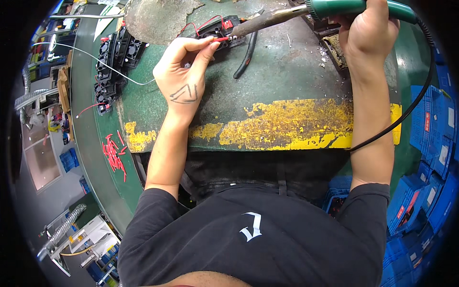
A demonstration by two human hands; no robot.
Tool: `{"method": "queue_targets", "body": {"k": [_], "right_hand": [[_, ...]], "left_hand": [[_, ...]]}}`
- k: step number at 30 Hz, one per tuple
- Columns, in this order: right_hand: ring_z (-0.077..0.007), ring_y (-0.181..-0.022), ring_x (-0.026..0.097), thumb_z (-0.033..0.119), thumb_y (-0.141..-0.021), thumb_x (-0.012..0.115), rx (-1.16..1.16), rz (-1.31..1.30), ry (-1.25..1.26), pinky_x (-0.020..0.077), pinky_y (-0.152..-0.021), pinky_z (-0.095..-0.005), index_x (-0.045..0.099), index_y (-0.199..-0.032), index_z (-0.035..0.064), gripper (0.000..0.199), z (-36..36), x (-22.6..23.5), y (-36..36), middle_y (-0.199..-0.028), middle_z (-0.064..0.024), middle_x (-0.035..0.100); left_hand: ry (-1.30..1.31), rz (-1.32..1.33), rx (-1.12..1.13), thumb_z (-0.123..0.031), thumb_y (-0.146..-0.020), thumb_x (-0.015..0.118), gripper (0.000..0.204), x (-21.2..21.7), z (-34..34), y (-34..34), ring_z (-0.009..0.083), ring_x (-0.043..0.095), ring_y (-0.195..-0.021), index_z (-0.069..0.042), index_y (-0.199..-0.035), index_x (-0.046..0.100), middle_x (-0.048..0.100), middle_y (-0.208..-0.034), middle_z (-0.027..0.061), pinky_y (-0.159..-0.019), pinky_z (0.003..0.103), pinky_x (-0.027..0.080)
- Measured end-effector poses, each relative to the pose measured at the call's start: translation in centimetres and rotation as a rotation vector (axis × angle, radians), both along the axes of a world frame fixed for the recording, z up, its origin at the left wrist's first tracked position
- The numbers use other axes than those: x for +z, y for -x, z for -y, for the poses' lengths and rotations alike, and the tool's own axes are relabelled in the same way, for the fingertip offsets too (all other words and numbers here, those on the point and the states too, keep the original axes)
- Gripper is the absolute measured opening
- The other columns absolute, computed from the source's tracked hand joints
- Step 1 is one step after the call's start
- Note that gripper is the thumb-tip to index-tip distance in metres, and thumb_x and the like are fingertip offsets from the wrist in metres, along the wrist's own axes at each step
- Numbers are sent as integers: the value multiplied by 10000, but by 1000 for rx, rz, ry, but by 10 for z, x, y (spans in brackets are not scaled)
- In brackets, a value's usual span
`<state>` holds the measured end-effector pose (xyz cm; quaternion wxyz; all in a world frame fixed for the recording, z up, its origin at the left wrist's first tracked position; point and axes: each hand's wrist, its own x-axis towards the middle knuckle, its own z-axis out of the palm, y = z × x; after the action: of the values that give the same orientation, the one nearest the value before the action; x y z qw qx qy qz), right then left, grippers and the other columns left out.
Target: Soldering wires onto a small electronic cooling fan assembly.
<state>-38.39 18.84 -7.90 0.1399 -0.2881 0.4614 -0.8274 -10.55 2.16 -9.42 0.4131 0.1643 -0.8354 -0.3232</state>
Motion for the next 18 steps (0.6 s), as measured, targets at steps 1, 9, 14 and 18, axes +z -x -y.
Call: {"method": "queue_targets", "body": {"k": [1, 9, 14, 18], "right_hand": [[-267, -830, 622, 180, -956, 494, -6, -2, 15, 522, -760, -362, 595, -832, -13, 251, 1, 0, 0, -875, -118, 592], [-183, -656, 579, 224, -951, 529, -196, 13, 15, 519, -644, -312, 519, -832, 101, 171, 22, 29, -53, -769, -49, 543], [-186, -660, 586, 232, -954, 518, -203, 0, -18, 519, -638, -316, 525, -828, 95, 186, 18, 32, -54, -752, -52, 539], [-186, -659, 587, 236, -957, 513, -197, -34, -18, 519, -635, -314, 528, -828, 91, 195, 16, 28, -48, -752, -54, 540]], "left_hand": [[0, 1, 0, 30, -864, 802, 103, 0, 0, 0, 57, 648, -745, 16, -948, 743, 724, -862, 35, -680, 197, 503], [-54, -41, 7, -5, -825, 828, 119, -1, -1, 3, 145, 663, -685, -8, -907, 742, 704, -781, 73, -646, 261, 524], [-49, -33, -23, 2, -833, 820, 115, 2, -3, 6, 135, 663, -683, -1, -904, 730, 696, -784, 74, -646, 257, 530], [-78, -43, -30, 10, -836, 816, 115, 2, -4, 8, 124, 667, -694, 2, -901, 721, 690, -788, 74, -654, 251, 534]]}}
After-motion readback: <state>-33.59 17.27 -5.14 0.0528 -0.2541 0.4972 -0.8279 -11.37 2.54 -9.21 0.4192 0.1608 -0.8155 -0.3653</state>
